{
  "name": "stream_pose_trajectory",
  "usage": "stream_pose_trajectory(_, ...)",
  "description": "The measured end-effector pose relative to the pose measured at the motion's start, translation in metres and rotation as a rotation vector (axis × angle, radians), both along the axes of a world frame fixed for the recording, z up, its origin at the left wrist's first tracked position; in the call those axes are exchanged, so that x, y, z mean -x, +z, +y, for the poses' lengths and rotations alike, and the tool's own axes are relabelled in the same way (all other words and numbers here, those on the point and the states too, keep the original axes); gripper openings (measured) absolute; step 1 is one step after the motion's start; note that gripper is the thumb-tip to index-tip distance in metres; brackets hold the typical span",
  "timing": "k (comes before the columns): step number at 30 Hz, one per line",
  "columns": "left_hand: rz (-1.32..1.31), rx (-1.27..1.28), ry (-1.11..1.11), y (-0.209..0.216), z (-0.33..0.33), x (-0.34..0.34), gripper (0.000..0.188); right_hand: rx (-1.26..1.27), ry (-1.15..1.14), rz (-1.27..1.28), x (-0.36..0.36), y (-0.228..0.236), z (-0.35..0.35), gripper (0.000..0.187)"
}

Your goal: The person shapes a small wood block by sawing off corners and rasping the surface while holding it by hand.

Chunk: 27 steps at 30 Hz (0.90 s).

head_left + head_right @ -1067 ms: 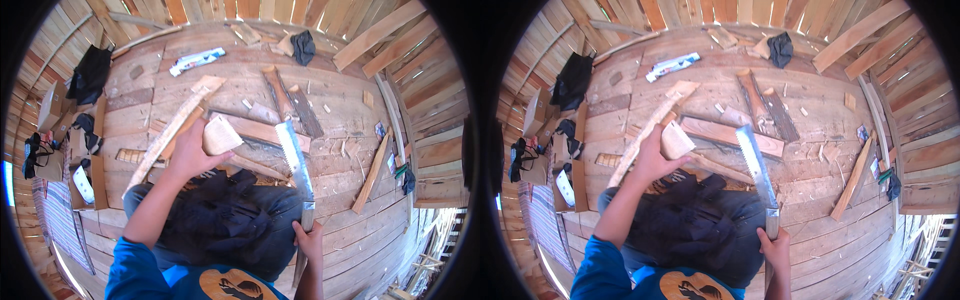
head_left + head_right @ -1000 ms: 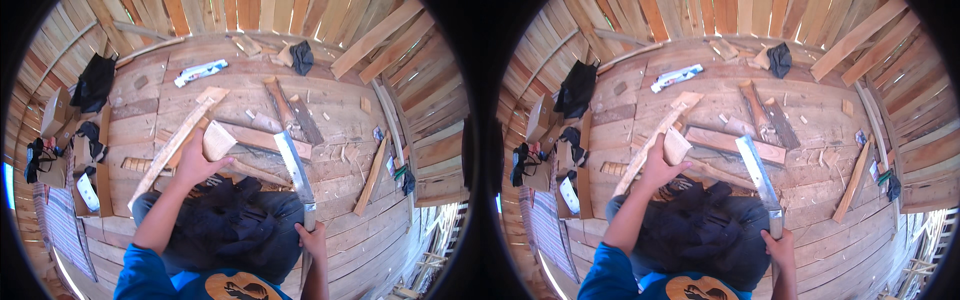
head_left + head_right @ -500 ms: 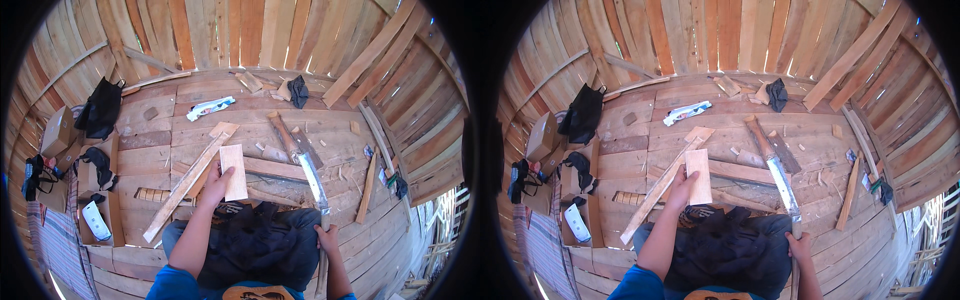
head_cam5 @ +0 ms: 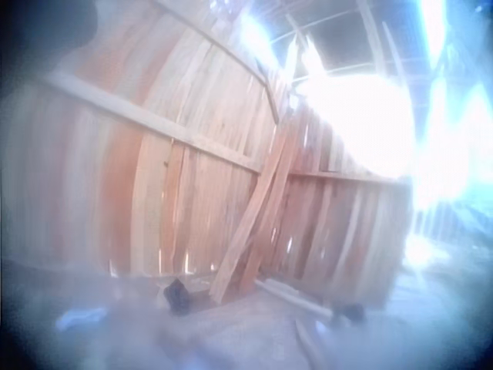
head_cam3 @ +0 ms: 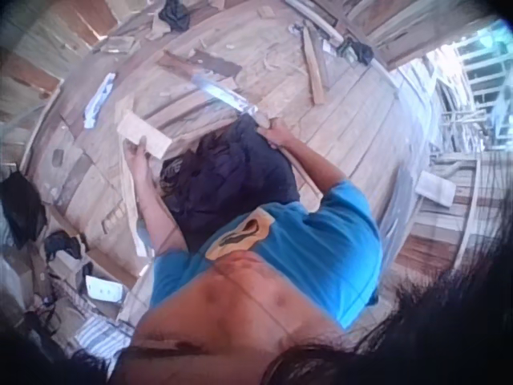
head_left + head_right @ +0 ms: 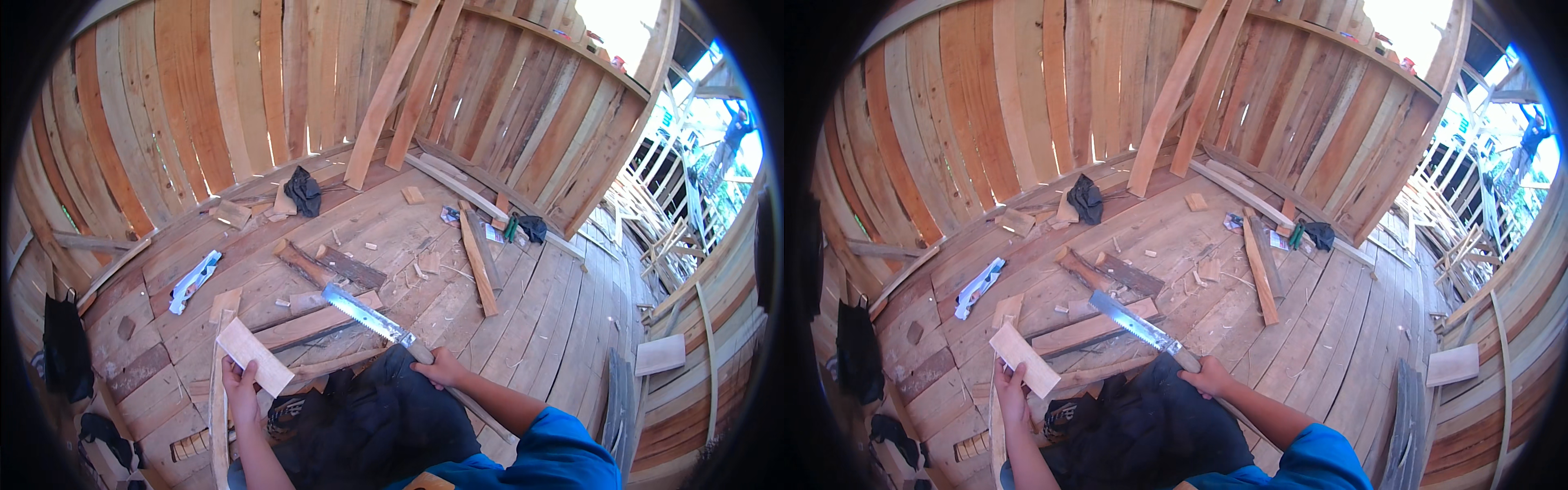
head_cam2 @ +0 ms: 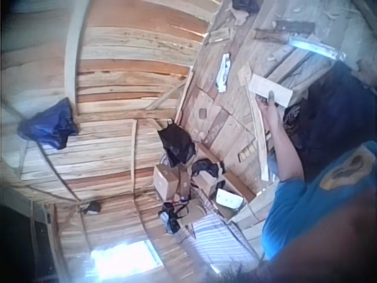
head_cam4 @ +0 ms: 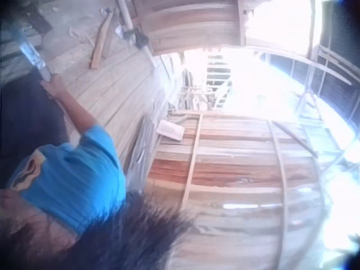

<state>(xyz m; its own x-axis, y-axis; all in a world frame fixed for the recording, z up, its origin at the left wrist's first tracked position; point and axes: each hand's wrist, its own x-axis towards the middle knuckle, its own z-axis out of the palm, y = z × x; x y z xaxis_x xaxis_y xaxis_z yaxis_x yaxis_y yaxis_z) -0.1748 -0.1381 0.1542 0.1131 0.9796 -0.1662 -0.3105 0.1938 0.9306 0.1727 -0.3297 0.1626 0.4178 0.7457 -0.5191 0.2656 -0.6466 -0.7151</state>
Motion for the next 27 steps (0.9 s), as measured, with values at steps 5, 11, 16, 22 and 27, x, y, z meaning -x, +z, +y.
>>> stream_pose_trajectory(5,0.042,-0.014,-0.014,-0.009,-0.003,0.000,0.034,-0.014,-0.005,0.055,-0.007,-0.014,-0.004,0.041)
stream_pose_trajectory(11,0.047,-0.041,0.023,-0.017,0.001,0.000,0.037,-0.067,0.009,0.170,-0.016,-0.011,0.001,0.041)
stream_pose_trajectory(16,-0.215,-0.040,0.201,0.026,0.014,-0.002,0.043,-0.013,-0.069,0.305,-0.028,-0.025,0.001,0.041)
stream_pose_trajectory(22,-0.268,-0.353,0.134,0.094,0.042,-0.006,0.039,-0.027,-0.122,0.263,-0.041,-0.048,-0.013,0.039)
stream_pose_trajectory(27,-0.230,-0.464,0.295,0.063,0.034,0.016,0.040,-0.087,-0.117,0.238,-0.035,-0.053,0.000,0.041)
